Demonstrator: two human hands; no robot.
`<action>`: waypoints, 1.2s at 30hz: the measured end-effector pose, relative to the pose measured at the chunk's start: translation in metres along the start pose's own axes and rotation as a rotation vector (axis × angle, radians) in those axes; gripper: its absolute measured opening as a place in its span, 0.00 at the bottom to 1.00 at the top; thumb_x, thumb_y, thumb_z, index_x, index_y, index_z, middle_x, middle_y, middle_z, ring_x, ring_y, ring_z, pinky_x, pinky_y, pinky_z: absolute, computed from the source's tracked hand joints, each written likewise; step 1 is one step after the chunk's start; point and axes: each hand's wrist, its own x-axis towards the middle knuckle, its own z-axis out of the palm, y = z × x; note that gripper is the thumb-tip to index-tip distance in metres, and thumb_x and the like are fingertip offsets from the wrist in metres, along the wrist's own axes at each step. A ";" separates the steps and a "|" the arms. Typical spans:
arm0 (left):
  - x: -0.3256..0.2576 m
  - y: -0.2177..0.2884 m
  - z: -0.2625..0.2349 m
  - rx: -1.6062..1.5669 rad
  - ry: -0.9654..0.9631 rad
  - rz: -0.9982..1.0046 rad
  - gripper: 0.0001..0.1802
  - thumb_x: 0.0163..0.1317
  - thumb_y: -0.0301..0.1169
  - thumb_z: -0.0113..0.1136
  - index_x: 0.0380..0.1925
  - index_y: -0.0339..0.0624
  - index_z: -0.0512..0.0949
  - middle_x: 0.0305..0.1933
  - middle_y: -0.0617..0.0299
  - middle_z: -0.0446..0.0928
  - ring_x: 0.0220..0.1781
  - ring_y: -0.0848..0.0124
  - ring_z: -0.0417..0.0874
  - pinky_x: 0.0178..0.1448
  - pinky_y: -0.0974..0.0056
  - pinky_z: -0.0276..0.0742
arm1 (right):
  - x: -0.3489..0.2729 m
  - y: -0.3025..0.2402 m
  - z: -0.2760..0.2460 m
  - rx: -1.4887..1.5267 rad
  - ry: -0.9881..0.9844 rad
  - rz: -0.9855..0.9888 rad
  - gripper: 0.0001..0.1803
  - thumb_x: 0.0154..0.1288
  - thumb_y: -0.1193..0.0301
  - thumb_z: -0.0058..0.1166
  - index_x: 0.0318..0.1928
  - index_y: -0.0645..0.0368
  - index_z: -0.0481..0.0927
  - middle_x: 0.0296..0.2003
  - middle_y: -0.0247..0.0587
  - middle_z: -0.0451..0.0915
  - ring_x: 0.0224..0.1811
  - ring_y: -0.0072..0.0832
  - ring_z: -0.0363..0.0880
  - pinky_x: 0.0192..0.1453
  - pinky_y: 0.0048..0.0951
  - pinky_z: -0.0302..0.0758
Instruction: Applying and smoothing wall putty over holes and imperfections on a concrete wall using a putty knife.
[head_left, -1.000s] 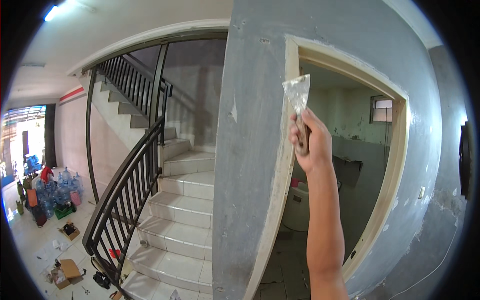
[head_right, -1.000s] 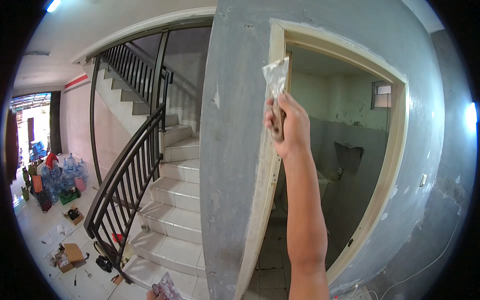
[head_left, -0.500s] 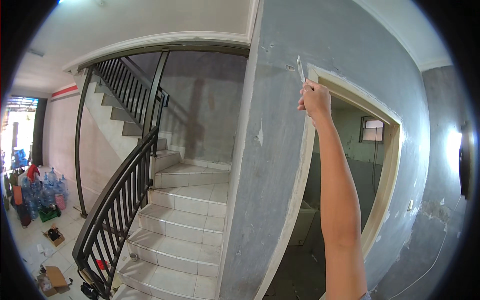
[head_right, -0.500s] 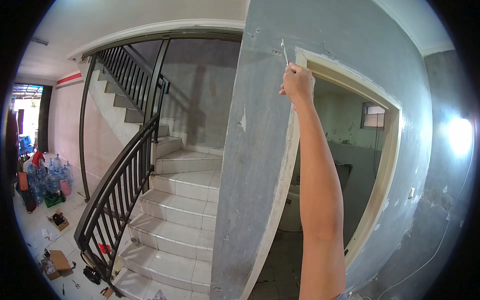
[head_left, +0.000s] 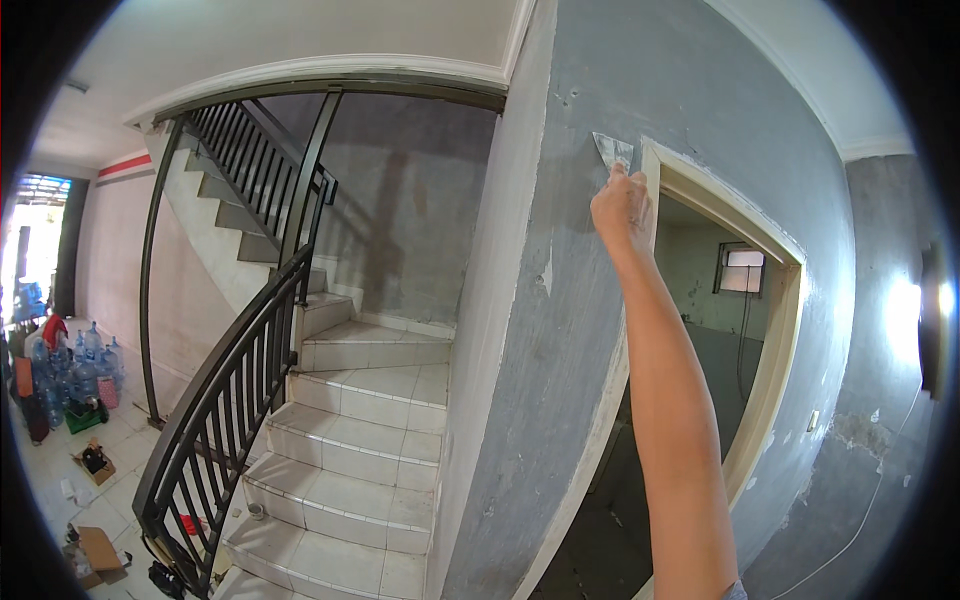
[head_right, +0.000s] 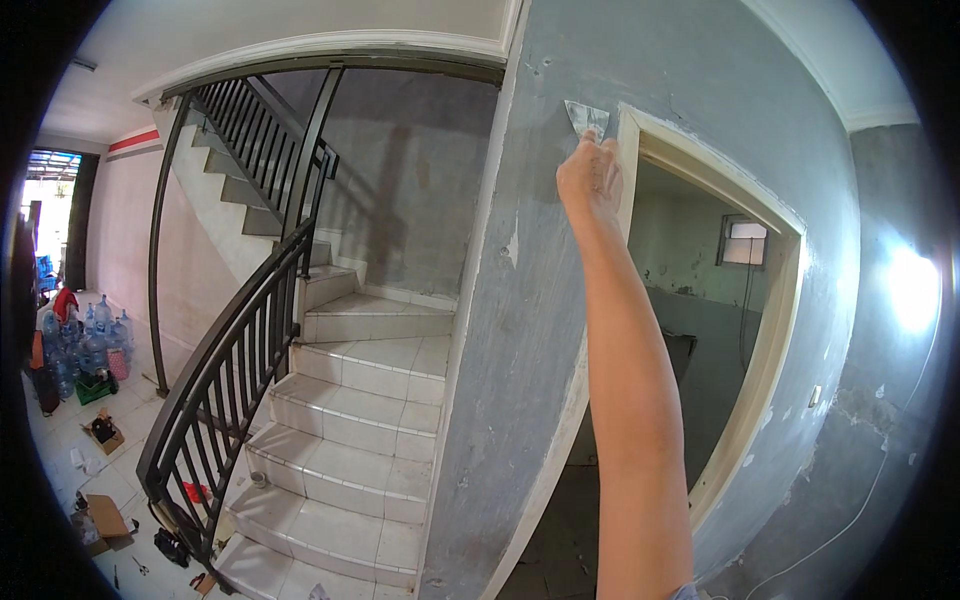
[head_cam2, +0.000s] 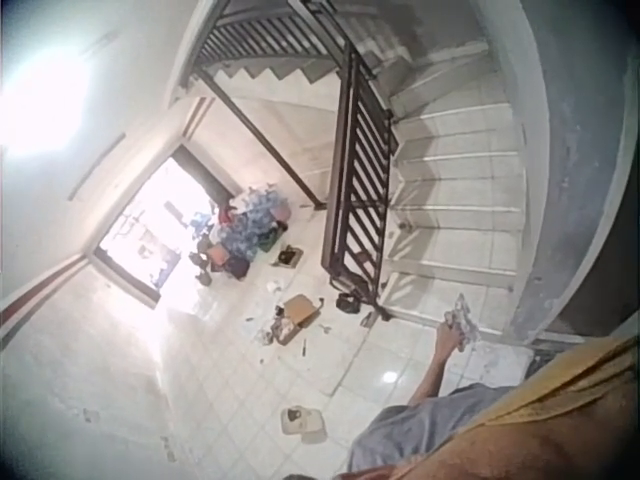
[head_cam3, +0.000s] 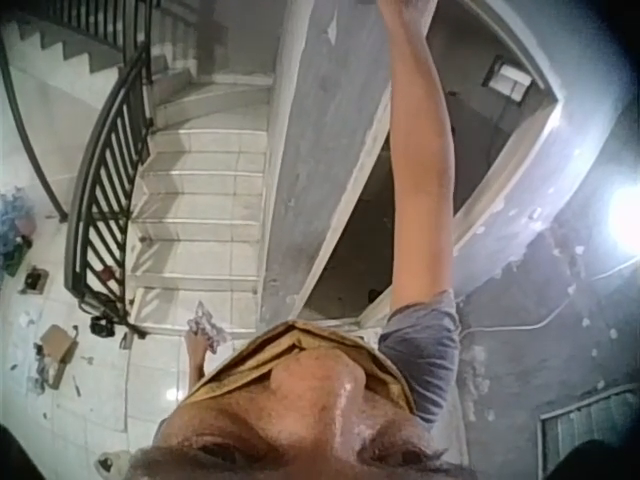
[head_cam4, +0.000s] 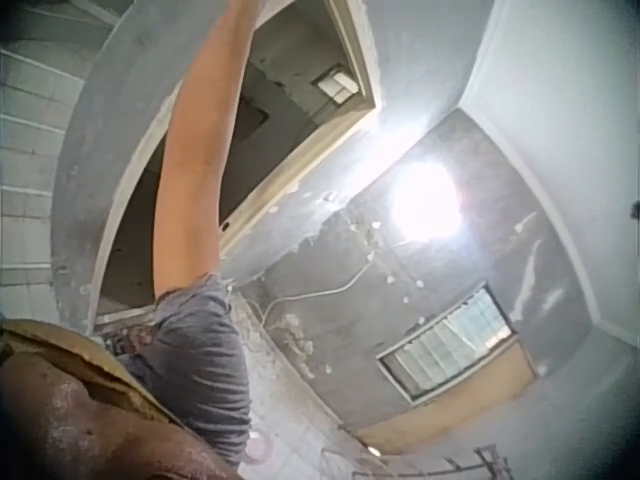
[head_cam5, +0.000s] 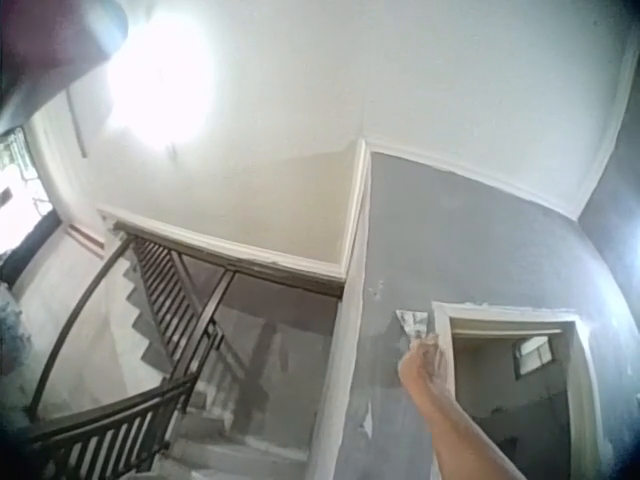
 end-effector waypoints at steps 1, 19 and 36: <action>-0.010 0.037 -0.003 -0.007 -0.015 -0.037 0.21 0.65 0.44 0.50 0.27 0.33 0.72 0.15 0.61 0.72 0.15 0.71 0.73 0.18 0.65 0.67 | -0.001 0.003 0.002 -0.041 -0.017 0.003 0.20 0.64 0.74 0.41 0.56 0.65 0.70 0.48 0.61 0.73 0.46 0.49 0.79 0.50 0.41 0.77; -0.002 0.023 -0.013 -0.103 0.047 -0.082 0.17 0.64 0.39 0.53 0.23 0.37 0.72 0.17 0.61 0.72 0.16 0.71 0.74 0.18 0.66 0.68 | 0.036 0.010 -0.067 -0.138 -0.119 -0.124 0.19 0.66 0.70 0.40 0.54 0.48 0.78 0.52 0.45 0.77 0.53 0.46 0.76 0.55 0.43 0.74; -0.001 -0.005 0.005 -0.129 0.056 -0.096 0.11 0.66 0.33 0.50 0.27 0.39 0.70 0.15 0.62 0.68 0.13 0.72 0.70 0.16 0.67 0.66 | 0.012 0.052 -0.080 -0.262 -0.339 -0.156 0.15 0.69 0.66 0.42 0.50 0.50 0.80 0.49 0.46 0.79 0.53 0.45 0.76 0.56 0.43 0.73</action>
